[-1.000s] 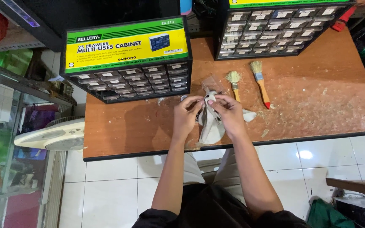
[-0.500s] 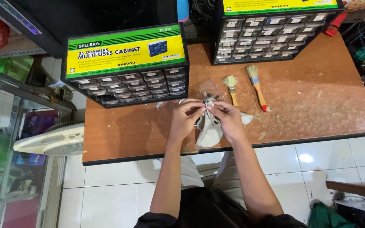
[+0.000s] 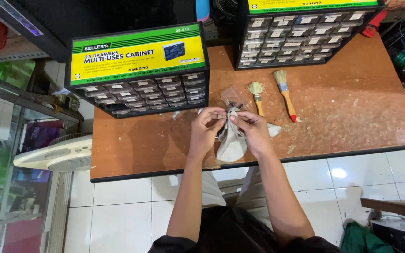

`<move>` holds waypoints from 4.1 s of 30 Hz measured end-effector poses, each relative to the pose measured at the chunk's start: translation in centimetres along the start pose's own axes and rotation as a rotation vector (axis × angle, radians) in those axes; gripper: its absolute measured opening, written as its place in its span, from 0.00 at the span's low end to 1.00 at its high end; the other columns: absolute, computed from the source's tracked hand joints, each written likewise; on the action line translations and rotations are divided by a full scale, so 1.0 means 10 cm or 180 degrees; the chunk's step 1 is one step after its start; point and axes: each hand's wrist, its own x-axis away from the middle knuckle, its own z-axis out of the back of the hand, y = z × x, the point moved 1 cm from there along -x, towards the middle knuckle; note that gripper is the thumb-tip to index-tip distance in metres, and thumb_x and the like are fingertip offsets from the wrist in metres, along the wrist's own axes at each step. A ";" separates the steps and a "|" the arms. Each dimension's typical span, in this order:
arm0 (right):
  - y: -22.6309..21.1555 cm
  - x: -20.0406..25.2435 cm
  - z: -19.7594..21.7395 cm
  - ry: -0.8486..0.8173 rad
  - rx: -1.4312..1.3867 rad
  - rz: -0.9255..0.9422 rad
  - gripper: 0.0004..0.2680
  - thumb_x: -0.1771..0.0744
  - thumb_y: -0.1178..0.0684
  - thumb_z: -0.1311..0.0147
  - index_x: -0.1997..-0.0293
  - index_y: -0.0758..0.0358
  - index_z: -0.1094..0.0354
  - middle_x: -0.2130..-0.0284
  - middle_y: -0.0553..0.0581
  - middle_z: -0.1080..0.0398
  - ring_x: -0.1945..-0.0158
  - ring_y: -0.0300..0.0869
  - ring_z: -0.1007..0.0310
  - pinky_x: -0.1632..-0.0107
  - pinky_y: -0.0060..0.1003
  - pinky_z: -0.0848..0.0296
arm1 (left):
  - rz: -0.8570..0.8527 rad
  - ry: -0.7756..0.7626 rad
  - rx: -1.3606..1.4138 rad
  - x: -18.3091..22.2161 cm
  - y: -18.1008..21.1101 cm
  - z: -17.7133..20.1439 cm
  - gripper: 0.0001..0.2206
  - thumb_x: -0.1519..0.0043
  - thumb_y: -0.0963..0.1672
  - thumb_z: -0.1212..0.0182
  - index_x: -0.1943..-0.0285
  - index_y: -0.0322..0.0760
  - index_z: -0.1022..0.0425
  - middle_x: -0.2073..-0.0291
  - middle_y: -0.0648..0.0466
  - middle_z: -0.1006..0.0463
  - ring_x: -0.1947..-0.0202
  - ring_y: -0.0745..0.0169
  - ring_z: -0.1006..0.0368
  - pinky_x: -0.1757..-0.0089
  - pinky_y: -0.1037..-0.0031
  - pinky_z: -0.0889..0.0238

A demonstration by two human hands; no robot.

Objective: Cleaning small electronic components using a cloth and brushes at a repair bench.

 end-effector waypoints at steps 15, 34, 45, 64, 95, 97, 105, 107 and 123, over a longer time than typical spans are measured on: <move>-0.02 -0.03 0.00 0.0294 0.0284 0.0401 0.08 0.39 0.62 0.29 0.59 0.66 0.21 0.74 0.54 0.24 0.70 0.30 0.30 0.66 0.23 0.30 | 0.0270 0.0205 0.0404 -0.09 -0.21 -0.06 0.10 0.37 0.42 0.34 0.48 0.34 0.19 0.58 0.44 0.17 0.57 0.61 0.21 0.55 0.72 0.23; 0.08 0.07 -0.01 -0.0124 0.0152 0.0183 0.05 0.34 0.62 0.37 0.56 0.67 0.21 0.70 0.50 0.23 0.67 0.28 0.29 0.63 0.22 0.29 | 0.0281 0.0222 0.0239 -0.03 -0.28 0.02 0.11 0.39 0.44 0.31 0.50 0.37 0.17 0.57 0.48 0.16 0.55 0.66 0.24 0.53 0.71 0.27; 0.16 0.22 0.06 0.0039 -0.0015 0.0574 0.11 0.35 0.65 0.37 0.48 0.70 0.25 0.62 0.56 0.22 0.61 0.33 0.24 0.56 0.26 0.23 | 0.0052 -0.0023 0.0682 0.18 -0.23 0.01 0.11 0.36 0.42 0.37 0.48 0.28 0.22 0.50 0.37 0.20 0.56 0.49 0.22 0.54 0.59 0.24; 0.24 0.32 0.09 0.0045 0.0968 0.0974 0.05 0.35 0.60 0.33 0.57 0.64 0.21 0.74 0.55 0.31 0.64 0.34 0.31 0.58 0.30 0.25 | -0.0350 0.0016 -0.1948 0.45 -0.17 -0.15 0.21 0.36 0.37 0.43 0.34 0.48 0.30 0.57 0.41 0.16 0.52 0.35 0.21 0.51 0.51 0.25; 0.41 0.01 1.18 0.1208 -0.0681 0.0769 0.03 0.30 0.62 0.43 0.55 0.68 0.25 0.65 0.54 0.27 0.60 0.38 0.21 0.55 0.30 0.20 | -0.1219 -0.0689 -0.3208 -0.74 -0.84 -0.22 0.15 0.42 0.38 0.36 0.46 0.41 0.25 0.45 0.52 0.27 0.43 0.40 0.29 0.46 0.52 0.31; 0.44 0.02 1.16 0.1146 -0.0672 0.0737 0.02 0.30 0.62 0.43 0.55 0.67 0.25 0.66 0.55 0.27 0.61 0.38 0.21 0.56 0.30 0.20 | -0.1449 -0.0402 -0.3137 -0.64 -0.98 0.04 0.08 0.40 0.40 0.41 0.54 0.39 0.22 0.52 0.50 0.23 0.47 0.41 0.27 0.51 0.53 0.29; 0.58 -0.15 0.89 0.0880 -0.0587 0.0482 0.03 0.30 0.60 0.44 0.55 0.65 0.25 0.69 0.52 0.32 0.67 0.37 0.23 0.65 0.29 0.20 | -0.1546 -0.1380 -0.4203 -0.41 -1.12 0.21 0.09 0.49 0.46 0.33 0.60 0.45 0.21 0.59 0.60 0.24 0.49 0.56 0.28 0.51 0.59 0.29; 0.56 -0.12 0.76 0.0823 -0.0511 0.0482 0.03 0.30 0.60 0.43 0.55 0.65 0.25 0.71 0.50 0.33 0.68 0.35 0.24 0.67 0.26 0.22 | -0.1460 -0.1347 -0.4196 -0.53 -1.38 0.20 0.08 0.48 0.45 0.33 0.61 0.46 0.21 0.61 0.60 0.24 0.52 0.55 0.25 0.53 0.60 0.28; 0.30 -0.02 0.48 0.0407 -0.0229 0.0702 0.04 0.31 0.59 0.40 0.53 0.64 0.23 0.72 0.50 0.34 0.67 0.31 0.31 0.66 0.23 0.28 | -0.0354 -0.0851 -0.1162 -0.25 -0.38 0.16 0.10 0.36 0.45 0.35 0.47 0.43 0.20 0.55 0.44 0.18 0.51 0.48 0.20 0.51 0.61 0.27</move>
